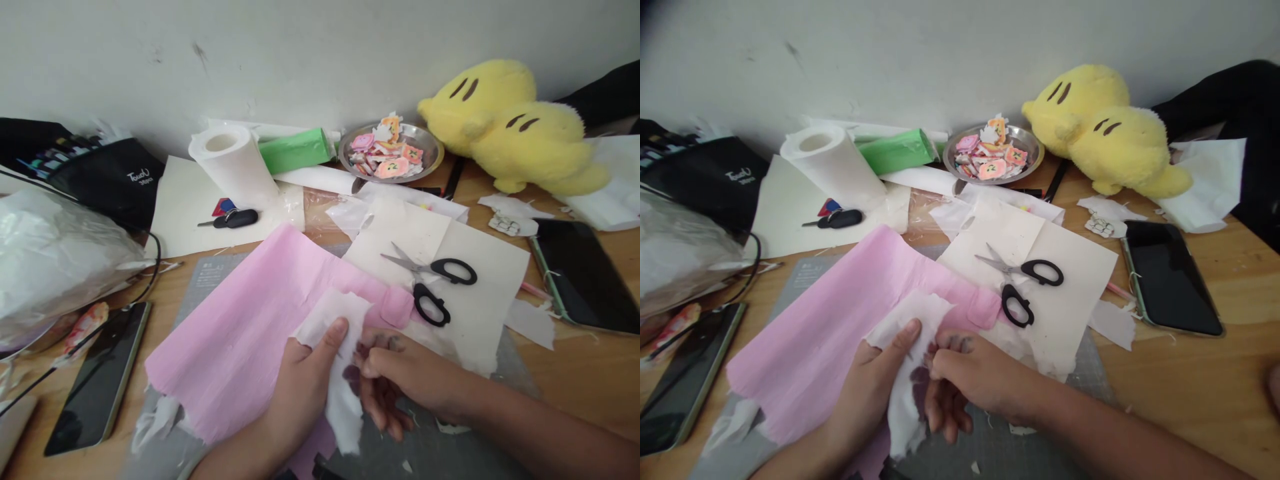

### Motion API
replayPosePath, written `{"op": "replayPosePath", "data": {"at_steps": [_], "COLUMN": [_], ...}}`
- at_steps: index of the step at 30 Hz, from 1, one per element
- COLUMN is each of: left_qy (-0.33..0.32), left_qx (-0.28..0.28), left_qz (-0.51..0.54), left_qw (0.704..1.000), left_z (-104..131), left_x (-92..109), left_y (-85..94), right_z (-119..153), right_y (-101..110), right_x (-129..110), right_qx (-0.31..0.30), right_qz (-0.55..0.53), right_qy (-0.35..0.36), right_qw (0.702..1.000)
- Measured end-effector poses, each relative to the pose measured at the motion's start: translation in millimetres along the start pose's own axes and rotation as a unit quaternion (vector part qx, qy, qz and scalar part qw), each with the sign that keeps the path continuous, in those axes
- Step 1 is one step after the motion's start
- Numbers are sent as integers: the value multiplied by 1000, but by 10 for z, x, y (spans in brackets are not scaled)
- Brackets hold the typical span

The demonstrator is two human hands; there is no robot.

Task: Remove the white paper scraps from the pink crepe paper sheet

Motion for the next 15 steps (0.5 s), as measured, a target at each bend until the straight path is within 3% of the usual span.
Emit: {"op": "replayPosePath", "data": {"at_steps": [3,5,15], "left_qy": [-11,-11,2], "left_qx": [58,69,-33], "left_qz": [25,29,-24], "left_qw": [998,997,999], "left_z": [-15,-22,5], "left_x": [37,43,-71], "left_y": [52,69,9], "right_z": [0,-5,-4], "right_y": [7,6,-21], "right_x": [4,10,9], "right_qx": [-13,-25,39], "right_qz": [-6,1,13], "right_qy": [2,4,17], "right_qw": [1000,1000,999]}}
Point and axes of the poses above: each hand's wrist, its own z-axis away from the middle knuckle, its own y-axis out of the back of the hand, x = y × z, the point moved 1 cm from there along -z, towards the middle knuckle, and after that the axes turned 2 degrees about -x, right-handed, at the moved point
